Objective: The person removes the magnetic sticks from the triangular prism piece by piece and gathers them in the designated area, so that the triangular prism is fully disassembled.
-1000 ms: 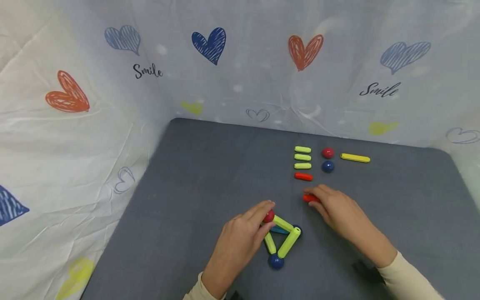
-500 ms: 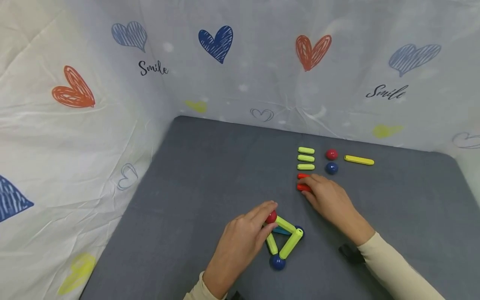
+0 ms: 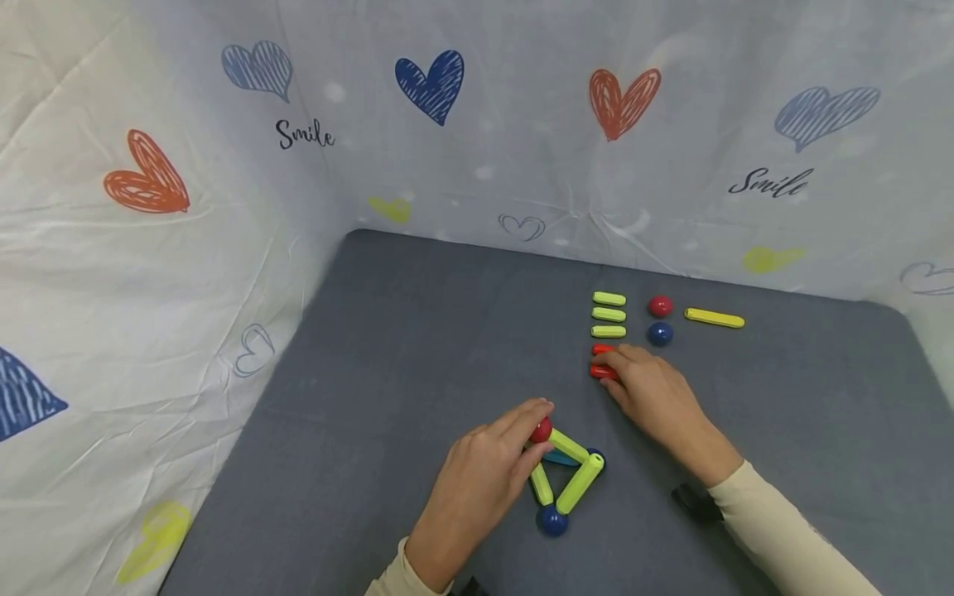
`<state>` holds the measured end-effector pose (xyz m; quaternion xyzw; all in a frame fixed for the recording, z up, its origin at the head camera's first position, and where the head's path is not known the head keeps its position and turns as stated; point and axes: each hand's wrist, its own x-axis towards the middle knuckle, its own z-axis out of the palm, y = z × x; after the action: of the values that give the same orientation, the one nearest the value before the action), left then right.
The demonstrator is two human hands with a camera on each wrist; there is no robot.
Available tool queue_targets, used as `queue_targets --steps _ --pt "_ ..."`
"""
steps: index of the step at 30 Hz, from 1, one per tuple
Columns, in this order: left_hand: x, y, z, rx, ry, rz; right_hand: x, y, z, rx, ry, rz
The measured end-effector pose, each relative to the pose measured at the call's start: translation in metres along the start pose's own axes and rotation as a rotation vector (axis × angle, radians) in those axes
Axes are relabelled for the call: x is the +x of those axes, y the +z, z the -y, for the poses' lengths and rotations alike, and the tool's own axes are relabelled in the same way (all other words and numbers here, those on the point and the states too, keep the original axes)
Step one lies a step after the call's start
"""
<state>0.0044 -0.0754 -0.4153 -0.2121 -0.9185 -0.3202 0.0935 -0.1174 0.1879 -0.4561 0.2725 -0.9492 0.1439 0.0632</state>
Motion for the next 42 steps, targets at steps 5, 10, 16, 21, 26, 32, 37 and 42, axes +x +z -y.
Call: queue_targets --steps 5,10,16,21,26,32,37,42 --pt "0.000 0.001 0.000 0.002 -0.006 0.008 -0.002 0.002 0.000 0.000 0.003 -0.006" --pt "0.000 0.001 0.000 0.005 -0.006 0.003 -0.002 0.001 -0.001 0.005 -0.003 -0.017" --pt "0.000 0.002 0.001 0.009 -0.009 0.008 -0.007 -0.009 0.005 -0.008 -0.035 -0.036" --pt "0.001 0.001 0.000 0.009 -0.002 0.004 -0.018 -0.034 0.025 0.045 -0.081 -0.081" --pt "0.001 0.000 0.001 0.022 0.001 0.006 -0.037 -0.055 0.051 0.100 -0.121 -0.094" --pt "0.001 -0.001 0.000 0.008 -0.004 0.015 -0.058 -0.058 0.071 0.139 -0.170 -0.058" --pt "0.001 -0.002 0.001 -0.014 -0.007 0.017 -0.067 -0.048 0.081 0.180 -0.183 0.009" --pt "0.001 -0.001 0.000 -0.012 -0.002 0.013 -0.074 -0.049 0.087 0.186 -0.194 0.011"
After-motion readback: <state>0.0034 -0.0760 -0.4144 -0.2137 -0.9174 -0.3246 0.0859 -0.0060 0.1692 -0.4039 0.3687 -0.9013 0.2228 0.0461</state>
